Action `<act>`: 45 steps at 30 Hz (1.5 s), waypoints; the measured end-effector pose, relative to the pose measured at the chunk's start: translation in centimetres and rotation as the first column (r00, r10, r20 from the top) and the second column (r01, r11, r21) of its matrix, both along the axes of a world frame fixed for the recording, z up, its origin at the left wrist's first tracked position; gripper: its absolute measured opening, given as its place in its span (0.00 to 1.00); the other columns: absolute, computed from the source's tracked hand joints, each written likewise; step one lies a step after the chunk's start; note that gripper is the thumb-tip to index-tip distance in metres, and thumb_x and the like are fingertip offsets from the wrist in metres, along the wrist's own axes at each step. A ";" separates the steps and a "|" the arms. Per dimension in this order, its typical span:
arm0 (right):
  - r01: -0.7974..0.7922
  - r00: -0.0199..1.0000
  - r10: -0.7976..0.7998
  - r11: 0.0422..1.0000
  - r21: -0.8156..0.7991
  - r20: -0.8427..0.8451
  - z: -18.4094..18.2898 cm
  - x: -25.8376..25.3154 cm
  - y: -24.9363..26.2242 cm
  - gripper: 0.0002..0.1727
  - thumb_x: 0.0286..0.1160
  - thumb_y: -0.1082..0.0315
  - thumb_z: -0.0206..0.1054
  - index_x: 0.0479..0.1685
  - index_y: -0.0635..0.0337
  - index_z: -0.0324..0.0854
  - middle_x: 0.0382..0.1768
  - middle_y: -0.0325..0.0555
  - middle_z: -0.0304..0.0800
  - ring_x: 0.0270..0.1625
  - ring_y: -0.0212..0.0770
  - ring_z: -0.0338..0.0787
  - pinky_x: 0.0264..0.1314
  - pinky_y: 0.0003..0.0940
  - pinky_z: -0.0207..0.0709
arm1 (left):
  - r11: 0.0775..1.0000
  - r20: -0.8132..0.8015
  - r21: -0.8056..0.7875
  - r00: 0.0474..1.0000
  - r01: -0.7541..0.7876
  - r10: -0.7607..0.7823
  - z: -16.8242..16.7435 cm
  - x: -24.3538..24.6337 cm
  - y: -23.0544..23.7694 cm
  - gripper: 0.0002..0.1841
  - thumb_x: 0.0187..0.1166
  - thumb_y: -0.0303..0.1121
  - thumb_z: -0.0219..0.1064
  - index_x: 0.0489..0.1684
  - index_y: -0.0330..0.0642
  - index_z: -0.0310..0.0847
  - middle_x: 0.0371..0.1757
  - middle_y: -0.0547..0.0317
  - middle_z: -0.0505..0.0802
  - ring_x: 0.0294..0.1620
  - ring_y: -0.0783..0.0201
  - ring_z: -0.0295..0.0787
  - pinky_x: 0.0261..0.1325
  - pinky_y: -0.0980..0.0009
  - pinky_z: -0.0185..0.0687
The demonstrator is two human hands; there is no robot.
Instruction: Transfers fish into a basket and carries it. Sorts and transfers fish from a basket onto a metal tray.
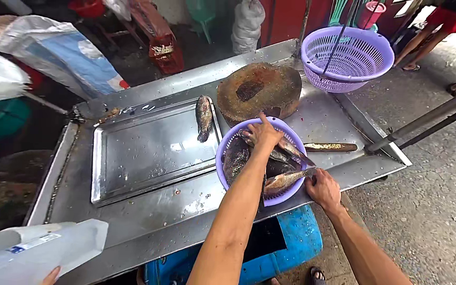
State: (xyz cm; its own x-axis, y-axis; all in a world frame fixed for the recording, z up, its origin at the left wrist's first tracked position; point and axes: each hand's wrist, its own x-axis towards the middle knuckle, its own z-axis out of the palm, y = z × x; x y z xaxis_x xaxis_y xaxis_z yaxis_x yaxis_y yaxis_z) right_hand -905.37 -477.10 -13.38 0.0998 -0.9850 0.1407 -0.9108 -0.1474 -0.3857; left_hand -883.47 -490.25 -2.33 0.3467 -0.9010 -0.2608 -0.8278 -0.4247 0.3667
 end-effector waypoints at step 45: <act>-0.003 0.999 0.007 0.998 -0.066 0.052 -0.6 0.3 0.3 0.22 0.68 0.56 0.57 0.45 0.65 0.88 0.36 0.59 0.91 0.38 0.62 0.91 0.34 0.64 0.77 | 0.417 -0.995 -0.017 0.055 -0.909 0.079 -2.0 31.7 10.8 0.19 0.84 0.34 0.62 0.71 0.44 0.72 0.58 0.50 0.89 0.56 0.56 0.89 0.56 0.53 0.87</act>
State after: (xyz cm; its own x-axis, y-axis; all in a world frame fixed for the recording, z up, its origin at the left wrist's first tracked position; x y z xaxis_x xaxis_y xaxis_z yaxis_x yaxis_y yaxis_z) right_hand -905.11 -476.84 -14.03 0.0958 -0.9728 0.2107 -0.8889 -0.1789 -0.4217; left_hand -851.81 -479.40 -4.33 0.7298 -0.5847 -0.3543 0.4918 0.0889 0.8662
